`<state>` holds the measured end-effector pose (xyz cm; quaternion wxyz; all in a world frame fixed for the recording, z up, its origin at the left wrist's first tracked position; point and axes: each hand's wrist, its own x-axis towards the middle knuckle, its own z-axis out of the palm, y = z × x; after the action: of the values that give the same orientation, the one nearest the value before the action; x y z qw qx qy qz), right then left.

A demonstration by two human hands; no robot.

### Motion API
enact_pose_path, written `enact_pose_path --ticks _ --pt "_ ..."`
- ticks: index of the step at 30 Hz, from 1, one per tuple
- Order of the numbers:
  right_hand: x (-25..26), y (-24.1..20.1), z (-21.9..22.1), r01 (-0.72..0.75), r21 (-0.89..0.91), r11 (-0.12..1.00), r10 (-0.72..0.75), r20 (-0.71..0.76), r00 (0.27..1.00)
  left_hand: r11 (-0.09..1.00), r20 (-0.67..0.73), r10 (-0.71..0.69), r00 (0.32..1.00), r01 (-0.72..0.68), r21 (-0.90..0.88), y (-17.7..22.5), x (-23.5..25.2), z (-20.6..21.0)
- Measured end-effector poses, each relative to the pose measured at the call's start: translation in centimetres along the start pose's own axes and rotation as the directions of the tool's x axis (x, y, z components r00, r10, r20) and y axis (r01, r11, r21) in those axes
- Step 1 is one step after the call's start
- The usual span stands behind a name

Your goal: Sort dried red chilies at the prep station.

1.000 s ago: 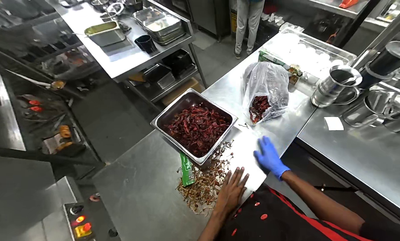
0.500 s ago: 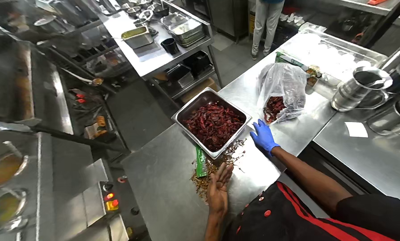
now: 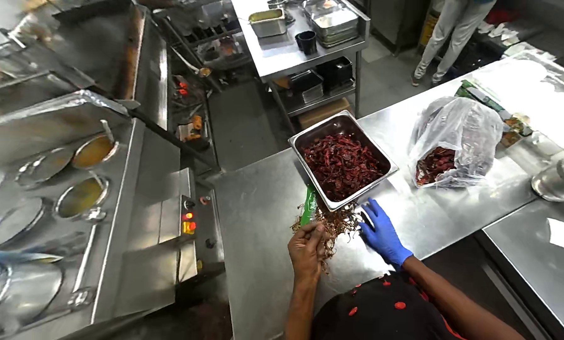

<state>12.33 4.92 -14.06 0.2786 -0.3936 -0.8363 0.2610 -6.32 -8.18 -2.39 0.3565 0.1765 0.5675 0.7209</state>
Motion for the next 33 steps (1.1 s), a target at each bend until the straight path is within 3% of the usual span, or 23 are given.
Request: enact_pose_path --ticks 3,5,7,9,12,15,19,21,23,26,27,28,30,31,33 --pt "1.3 2.3 -1.5 -0.142 -0.059 0.988 0.14 -0.037 0.989 0.962 -0.076 0.143 0.987 -0.121 0.246 -0.3 0.6 -0.8" --pt "2.0 3.4 -2.1 -0.183 -0.12 0.976 0.178 -0.05 0.983 0.935 -0.101 0.227 0.969 -0.187 0.301 -0.7 0.9 -1.2" --pt "2.1 3.8 -1.9 -0.202 -0.161 0.966 0.196 -0.056 0.979 0.935 -0.022 0.2 0.98 -0.184 0.303 -0.6 0.9 -1.9" --pt "2.0 3.0 -1.1 -0.207 -0.18 0.962 0.203 -0.039 0.978 0.91 -0.047 0.254 0.966 -0.222 0.349 -0.9 1.0 -2.2" --pt "2.4 0.6 1.3 -0.188 -0.183 0.965 0.2 0.047 0.979 0.867 -0.148 0.359 0.921 -0.271 0.419 -1.5 1.0 -2.0" --pt "2.3 -2.5 3.7 -0.084 -0.14 0.987 0.1 0.113 0.989 0.856 -0.062 0.325 0.944 -0.266 0.443 -2.0 0.9 -3.0" --pt "1.5 -5.2 4.5 0.036 -0.034 0.999 -0.028 0.199 0.98 0.768 -0.129 0.418 0.899 -0.275 0.578 -1.4 0.7 -3.9" --pt "1.5 -4.8 3.4 0.083 0.02 0.996 -0.085 0.163 0.983 0.761 -0.159 0.465 0.871 -0.301 0.574 -1.1 0.7 -4.8" --pt "1.8 -3.7 1.7 0.076 0.029 0.997 -0.078 0.075 0.994 0.826 -0.102 0.329 0.939 -0.234 0.513 -0.6 0.5 -6.5" --pt "2.7 -0.5 -2.1 -0.011 -0.02 1.0 0.009 -0.108 0.994 0.877 -0.359 0.302 0.883 -0.11 0.468 0.1 0.6 -7.0" --pt "3.1 0.8 -3.7 -0.054 -0.057 0.997 0.044 -0.153 0.987 0.873 -0.389 0.29 0.874 -0.076 0.481 0.4 0.7 -7.3" --pt "3.5 2.1 -5.3 -0.098 -0.088 0.991 0.08 -0.189 0.979 0.864 -0.371 0.303 0.878 -0.089 0.495 0.4 0.7 -8.0" --pt "4.3 5.1 -8.5 -0.155 -0.174 0.972 0.104 -0.27 0.957 0.861 -0.218 0.232 0.948 -0.096 0.5 0.8 0.5 -9.5" --pt "4.8 6.4 -10.0 -0.165 -0.214 0.963 0.094 -0.308 0.947 0.862 -0.21 0.211 0.955 -0.081 0.5 0.9 0.7 -9.7" --pt "5.6 8.2 -12.8 -0.192 -0.289 0.938 0.079 -0.362 0.929 0.846 -0.325 0.203 0.924 0.001 0.534 0.8 1.2 -9.4"
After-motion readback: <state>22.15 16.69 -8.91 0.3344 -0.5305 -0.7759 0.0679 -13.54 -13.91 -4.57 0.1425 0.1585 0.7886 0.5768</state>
